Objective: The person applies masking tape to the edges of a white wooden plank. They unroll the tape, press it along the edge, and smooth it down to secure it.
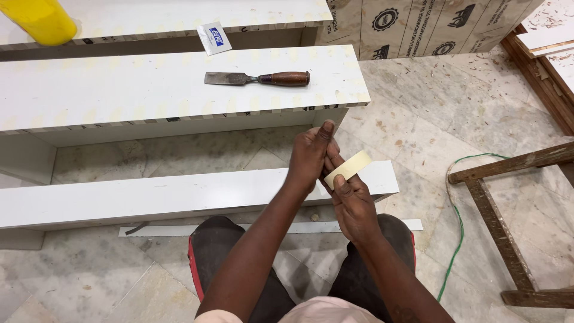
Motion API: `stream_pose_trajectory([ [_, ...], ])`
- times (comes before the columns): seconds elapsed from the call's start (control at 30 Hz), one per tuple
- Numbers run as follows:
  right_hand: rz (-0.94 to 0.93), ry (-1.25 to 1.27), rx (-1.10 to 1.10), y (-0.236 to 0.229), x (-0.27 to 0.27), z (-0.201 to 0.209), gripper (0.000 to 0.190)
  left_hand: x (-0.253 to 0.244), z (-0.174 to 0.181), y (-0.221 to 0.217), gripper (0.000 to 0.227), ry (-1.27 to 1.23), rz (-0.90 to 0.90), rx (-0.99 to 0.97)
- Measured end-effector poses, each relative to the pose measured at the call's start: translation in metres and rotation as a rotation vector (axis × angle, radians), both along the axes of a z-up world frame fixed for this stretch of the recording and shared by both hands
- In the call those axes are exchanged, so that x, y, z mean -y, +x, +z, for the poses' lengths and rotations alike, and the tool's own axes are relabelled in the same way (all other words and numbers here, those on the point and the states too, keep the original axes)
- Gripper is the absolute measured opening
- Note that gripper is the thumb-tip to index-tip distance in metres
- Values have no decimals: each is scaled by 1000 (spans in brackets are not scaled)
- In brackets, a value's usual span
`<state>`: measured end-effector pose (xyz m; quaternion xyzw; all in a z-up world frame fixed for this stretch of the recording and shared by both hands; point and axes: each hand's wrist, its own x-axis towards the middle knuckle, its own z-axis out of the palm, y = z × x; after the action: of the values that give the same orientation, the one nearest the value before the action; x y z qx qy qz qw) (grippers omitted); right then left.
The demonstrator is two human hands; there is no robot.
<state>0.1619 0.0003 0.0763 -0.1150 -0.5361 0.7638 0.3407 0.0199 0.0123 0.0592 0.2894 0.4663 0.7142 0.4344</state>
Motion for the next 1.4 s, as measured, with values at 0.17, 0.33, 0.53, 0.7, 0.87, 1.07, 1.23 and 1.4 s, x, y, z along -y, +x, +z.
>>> stream_pose_trajectory([
  [0.17, 14, 124, 158, -6, -2, -6, 72, -5, -1, 1, 79, 24, 36, 16],
  [0.33, -4, 31, 257, -9, -24, -23, 84, 0, 1, 13, 83, -14, 5, -237],
  [0.53, -61, -17, 185, -8, -56, -31, 89, 20, 10, 32, 85, 105, -105, -453],
  [0.7, -98, 261, 417, -12, -46, -12, 88, 11, 8, 18, 95, -55, -173, -375],
  [0.87, 54, 325, 237, -10, -31, 2, 88, -22, 10, -14, 105, -114, -195, -213],
  [1.07, -26, 234, 474, -11, -40, -16, 83, -49, 23, -8, 109, 237, -11, -17],
  [1.23, -272, 289, 205, -9, -74, -11, 79, -9, 18, 16, 102, 19, -249, -342],
  [1.4, -412, 124, 393, 10, -106, 10, 56, 28, 0, 26, 41, 96, -95, -235],
])
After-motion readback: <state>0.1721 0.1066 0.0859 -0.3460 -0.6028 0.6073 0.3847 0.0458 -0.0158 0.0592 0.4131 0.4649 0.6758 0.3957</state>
